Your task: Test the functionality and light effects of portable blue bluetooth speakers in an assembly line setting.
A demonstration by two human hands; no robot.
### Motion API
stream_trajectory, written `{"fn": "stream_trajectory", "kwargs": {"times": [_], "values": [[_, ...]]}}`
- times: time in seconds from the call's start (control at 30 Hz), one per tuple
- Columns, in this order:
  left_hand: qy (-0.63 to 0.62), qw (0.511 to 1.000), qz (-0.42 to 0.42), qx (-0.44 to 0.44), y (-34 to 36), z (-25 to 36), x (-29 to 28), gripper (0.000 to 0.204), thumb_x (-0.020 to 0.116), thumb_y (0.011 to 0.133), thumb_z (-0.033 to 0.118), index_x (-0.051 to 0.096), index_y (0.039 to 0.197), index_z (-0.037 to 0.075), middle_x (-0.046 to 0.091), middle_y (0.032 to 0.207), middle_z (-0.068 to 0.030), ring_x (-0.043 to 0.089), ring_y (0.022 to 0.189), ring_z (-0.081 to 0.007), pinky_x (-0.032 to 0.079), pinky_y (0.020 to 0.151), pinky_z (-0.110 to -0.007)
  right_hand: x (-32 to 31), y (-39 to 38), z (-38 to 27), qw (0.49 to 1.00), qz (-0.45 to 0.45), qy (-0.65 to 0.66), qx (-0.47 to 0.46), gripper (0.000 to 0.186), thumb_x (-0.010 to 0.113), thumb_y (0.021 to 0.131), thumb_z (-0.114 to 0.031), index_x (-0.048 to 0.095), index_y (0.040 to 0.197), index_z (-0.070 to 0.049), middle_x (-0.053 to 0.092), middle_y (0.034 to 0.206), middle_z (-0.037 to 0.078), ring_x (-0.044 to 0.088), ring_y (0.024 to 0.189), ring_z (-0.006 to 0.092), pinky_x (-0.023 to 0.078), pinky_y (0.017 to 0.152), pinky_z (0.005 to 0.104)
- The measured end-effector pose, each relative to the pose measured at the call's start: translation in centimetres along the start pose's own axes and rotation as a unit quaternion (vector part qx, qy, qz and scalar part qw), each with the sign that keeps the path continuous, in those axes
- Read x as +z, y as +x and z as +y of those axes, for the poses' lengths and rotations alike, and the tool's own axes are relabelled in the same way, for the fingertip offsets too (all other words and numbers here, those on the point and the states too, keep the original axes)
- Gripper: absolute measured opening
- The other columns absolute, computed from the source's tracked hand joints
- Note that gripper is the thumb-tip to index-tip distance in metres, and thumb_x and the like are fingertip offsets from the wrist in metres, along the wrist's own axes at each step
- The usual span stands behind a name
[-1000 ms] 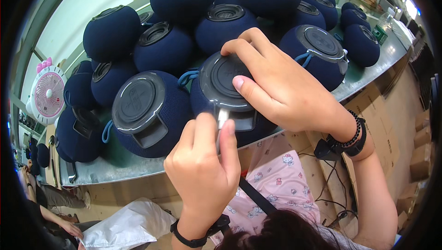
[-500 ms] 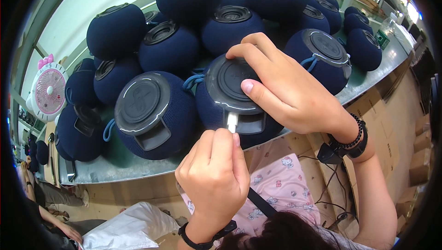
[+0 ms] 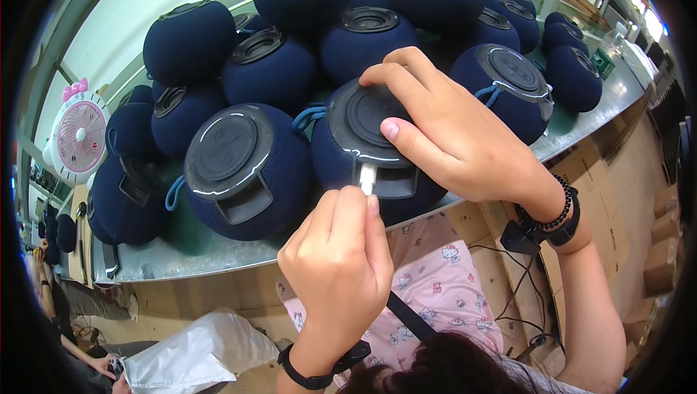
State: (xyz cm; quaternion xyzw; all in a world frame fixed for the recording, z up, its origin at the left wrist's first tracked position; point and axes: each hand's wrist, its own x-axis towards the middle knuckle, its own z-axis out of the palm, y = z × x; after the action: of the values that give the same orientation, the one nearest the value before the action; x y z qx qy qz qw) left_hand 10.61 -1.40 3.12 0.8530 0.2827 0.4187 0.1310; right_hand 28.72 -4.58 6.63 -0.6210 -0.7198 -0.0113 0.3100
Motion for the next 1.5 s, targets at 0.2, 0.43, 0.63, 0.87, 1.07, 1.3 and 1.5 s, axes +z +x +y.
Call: {"fn": "stream_trajectory", "kwargs": {"times": [0.2, 0.43, 0.63, 0.87, 1.07, 1.3, 1.5], "values": [[-0.040, 0.999, -0.014, -0.013, 0.0, -0.8, -0.2, 0.015, 0.059, 0.086, 0.003, 0.050, 0.074, 0.003, 0.049, 0.065, -0.0133, 0.051, 0.054, -0.0335, 0.037, 0.048, -0.040, 1.2, 0.6, 1.0, 0.984, 0.102, -0.046, -0.139, 0.041, 0.059, 0.090, -0.031, 0.059, 0.119, -0.002, 0.058, 0.124, 0.019, 0.053, 0.116, 0.0363, 0.042, 0.097, 0.0437], [-0.092, 0.995, -0.004, -0.026, 0.2, -0.7, -0.2, 0.017, 0.058, 0.088, 0.003, 0.050, 0.073, 0.002, 0.048, 0.063, -0.0146, 0.048, 0.051, -0.0339, 0.036, 0.047, -0.039, 1.1, 0.9, 1.2, 0.985, 0.077, 0.014, -0.156, 0.032, 0.056, 0.092, -0.025, 0.063, 0.111, 0.000, 0.062, 0.117, 0.017, 0.057, 0.111, 0.0347, 0.044, 0.096, 0.0421], [-0.137, 0.990, 0.015, -0.035, 0.0, -1.3, 0.1, 0.019, 0.059, 0.089, 0.005, 0.051, 0.073, 0.001, 0.045, 0.060, -0.0143, 0.044, 0.048, -0.0306, 0.034, 0.047, -0.036, 1.4, 1.2, 1.3, 0.981, 0.089, 0.012, -0.172, 0.031, 0.055, 0.092, -0.022, 0.063, 0.110, 0.002, 0.062, 0.114, 0.018, 0.057, 0.108, 0.0358, 0.044, 0.096, 0.0416], [-0.195, 0.980, 0.024, -0.038, -0.7, -1.8, 0.3, 0.021, 0.059, 0.090, 0.006, 0.051, 0.072, -0.001, 0.044, 0.057, -0.0147, 0.041, 0.047, -0.0270, 0.032, 0.047, -0.035, 1.0, 1.1, 1.2, 0.985, 0.010, 0.018, -0.172, 0.036, 0.046, 0.095, -0.019, 0.056, 0.121, 0.003, 0.058, 0.123, 0.020, 0.055, 0.116, 0.0334, 0.041, 0.101, 0.0383], [-0.169, 0.985, 0.030, -0.023, -0.6, -1.4, -0.1, 0.021, 0.056, 0.090, 0.005, 0.050, 0.072, -0.001, 0.048, 0.060, -0.0178, 0.048, 0.050, -0.0345, 0.035, 0.048, -0.039, 1.4, 1.7, 0.6, 0.984, 0.069, 0.016, -0.165, 0.035, 0.048, 0.093, -0.023, 0.061, 0.112, 0.003, 0.064, 0.108, 0.020, 0.060, 0.101, 0.0368, 0.047, 0.090, 0.0400], [-0.166, 0.983, 0.044, 0.068, -5.5, 2.6, -6.5, 0.011, 0.070, 0.077, -0.001, 0.059, 0.075, 0.001, 0.053, 0.062, -0.0099, 0.054, 0.052, -0.0208, 0.039, 0.044, -0.029, 1.1, 2.0, 0.9, 0.987, 0.073, -0.072, -0.123, 0.034, 0.046, 0.095, -0.022, 0.061, 0.113, 0.001, 0.061, 0.119, 0.019, 0.056, 0.112, 0.0366, 0.045, 0.097, 0.0407], [-0.200, 0.954, 0.079, -0.208, -11.9, -5.6, -5.7, 0.018, 0.056, 0.093, 0.006, 0.056, 0.077, -0.002, 0.049, 0.063, -0.0085, 0.046, 0.055, -0.0155, 0.037, 0.053, -0.029, 1.6, 1.4, -1.1, 0.942, 0.207, -0.188, -0.185, 0.022, 0.061, 0.082, -0.002, 0.066, 0.103, 0.000, 0.068, 0.106, 0.016, 0.062, 0.106, 0.0332, 0.048, 0.092, 0.0428]]}}
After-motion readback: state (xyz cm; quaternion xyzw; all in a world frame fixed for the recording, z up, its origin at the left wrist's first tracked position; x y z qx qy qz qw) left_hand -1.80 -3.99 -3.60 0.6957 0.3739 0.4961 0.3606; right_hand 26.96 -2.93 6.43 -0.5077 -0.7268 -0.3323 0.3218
